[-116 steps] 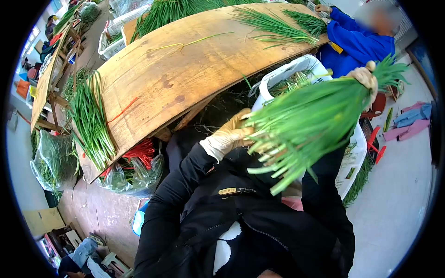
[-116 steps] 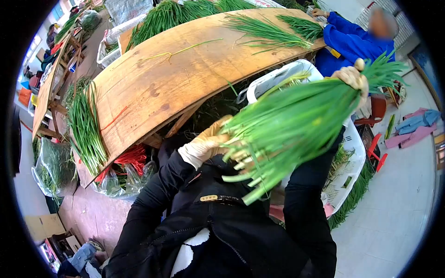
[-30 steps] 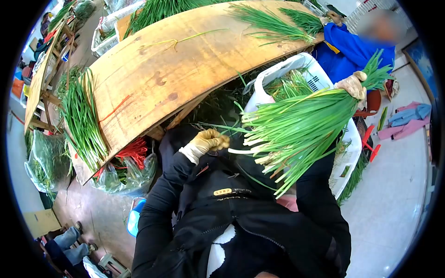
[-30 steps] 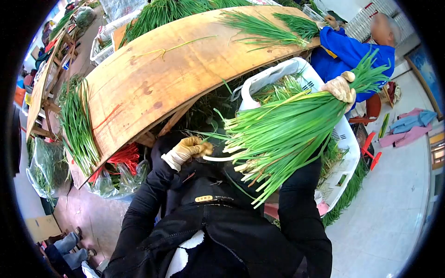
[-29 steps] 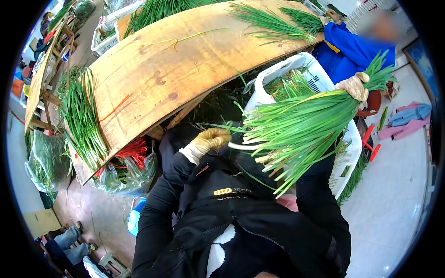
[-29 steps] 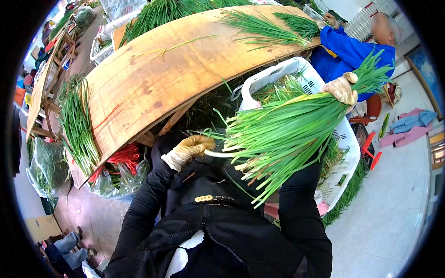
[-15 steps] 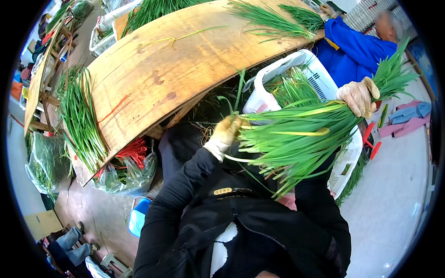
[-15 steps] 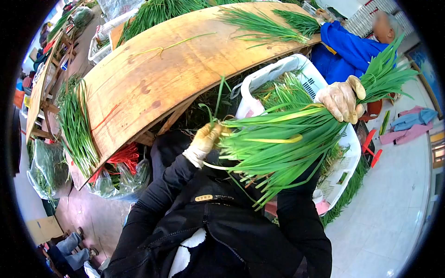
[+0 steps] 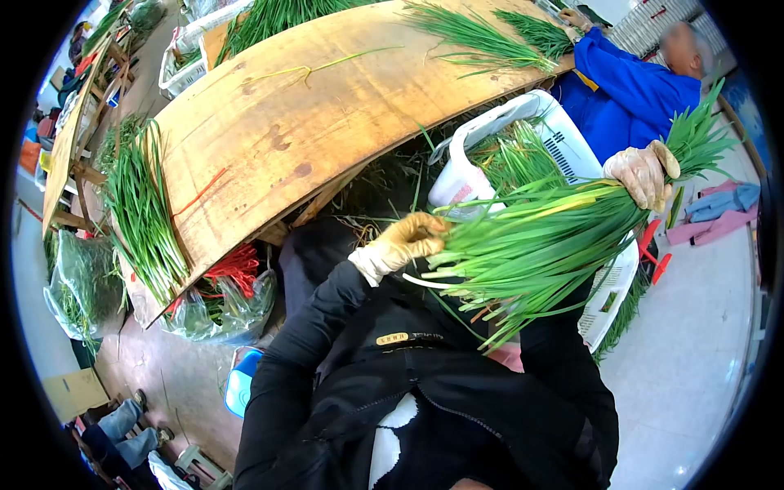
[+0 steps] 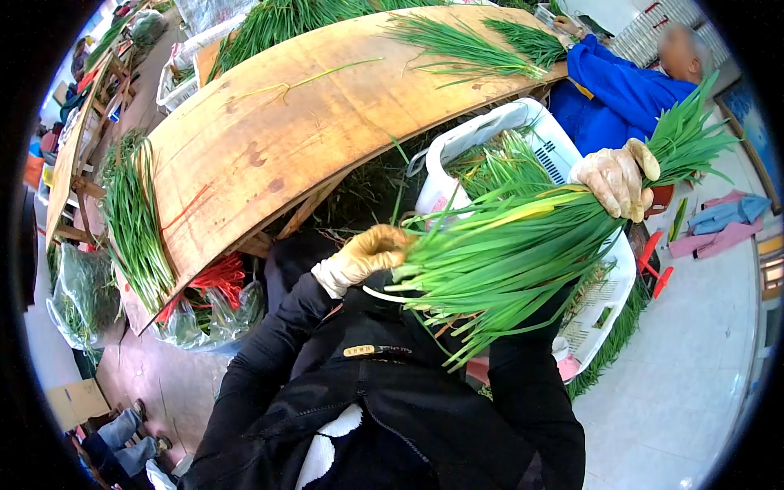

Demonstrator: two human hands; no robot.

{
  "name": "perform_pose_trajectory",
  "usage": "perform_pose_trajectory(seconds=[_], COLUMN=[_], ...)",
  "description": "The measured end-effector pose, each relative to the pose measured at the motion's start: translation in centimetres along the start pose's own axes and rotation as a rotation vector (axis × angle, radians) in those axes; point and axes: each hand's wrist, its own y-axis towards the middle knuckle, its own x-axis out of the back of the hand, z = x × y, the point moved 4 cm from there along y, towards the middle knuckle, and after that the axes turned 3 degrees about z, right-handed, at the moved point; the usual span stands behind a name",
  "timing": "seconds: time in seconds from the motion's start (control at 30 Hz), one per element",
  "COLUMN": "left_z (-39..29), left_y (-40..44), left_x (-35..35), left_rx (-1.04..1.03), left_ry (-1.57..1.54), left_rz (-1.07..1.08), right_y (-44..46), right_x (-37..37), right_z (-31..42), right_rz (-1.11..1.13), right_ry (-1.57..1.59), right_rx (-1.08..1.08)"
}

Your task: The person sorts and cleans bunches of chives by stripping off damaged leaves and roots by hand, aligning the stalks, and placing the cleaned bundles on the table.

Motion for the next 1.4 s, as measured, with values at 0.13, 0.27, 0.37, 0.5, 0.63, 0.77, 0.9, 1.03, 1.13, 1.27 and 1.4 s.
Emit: perform_pose_trajectory(seconds=[0.13, 0.27, 0.37, 0.5, 0.63, 0.77, 0.9, 1.03, 1.13, 1.27, 1.4], left_z=[-0.6, -1.6, -2.6, -1.0, -1.2, -2.8, 0.2, 8.7, 6.0, 1.5, -0.9], left_y=[0.2, -0.1, -0.4, -0.6, -0.8, -1.3, -3.6, -8.9, -7.4, -1.8, -1.9], left_x=[-1.4, -2.4, -2.4, 0.3, 1.9, 2.0, 6.8, 14.7, 10.6, 1.2, -2.4], left_rx=[-0.042, -0.202, 0.008, 0.008, -0.086, -0.186, -0.075, 0.471, 0.372, -0.018, -0.037], left_ry=[0.169, 0.239, -0.054, -0.147, -0.14, 0.126, 0.146, 0.24, 1.093, -0.123, -0.548], left_rz=[0.26, 0.25, 0.188, -0.097, -0.128, -0.254, -0.431, -0.815, -0.542, 0.175, 0.25], right_y=[0.0, 0.2, 0.2, 0.4, 0.4, 0.3, 0.9, 1.9, 2.0, -2.9, -8.6], right_x=[-0.1, 0.1, 0.1, 0.4, 0.3, 0.9, 0.7, 0.0, 0.3, 4.3, 8.5], right_z=[0.1, 0.0, -0.2, -0.1, -0.5, -0.7, 0.3, 2.0, 1.8, 2.3, 3.8], right_rz=[-0.006, -0.011, -0.017, -0.023, -0.035, -0.058, -0.07, -0.144, -0.344, -0.992, -1.254], right_ry=[-0.008, -0.005, -0.003, -0.009, -0.011, -0.007, 0.016, -0.002, 0.081, -0.065, -0.605], right_rx=[-0.008, -0.015, -0.022, -0.032, -0.05, -0.073, -0.068, 0.062, 0.051, 0.037, -0.135])
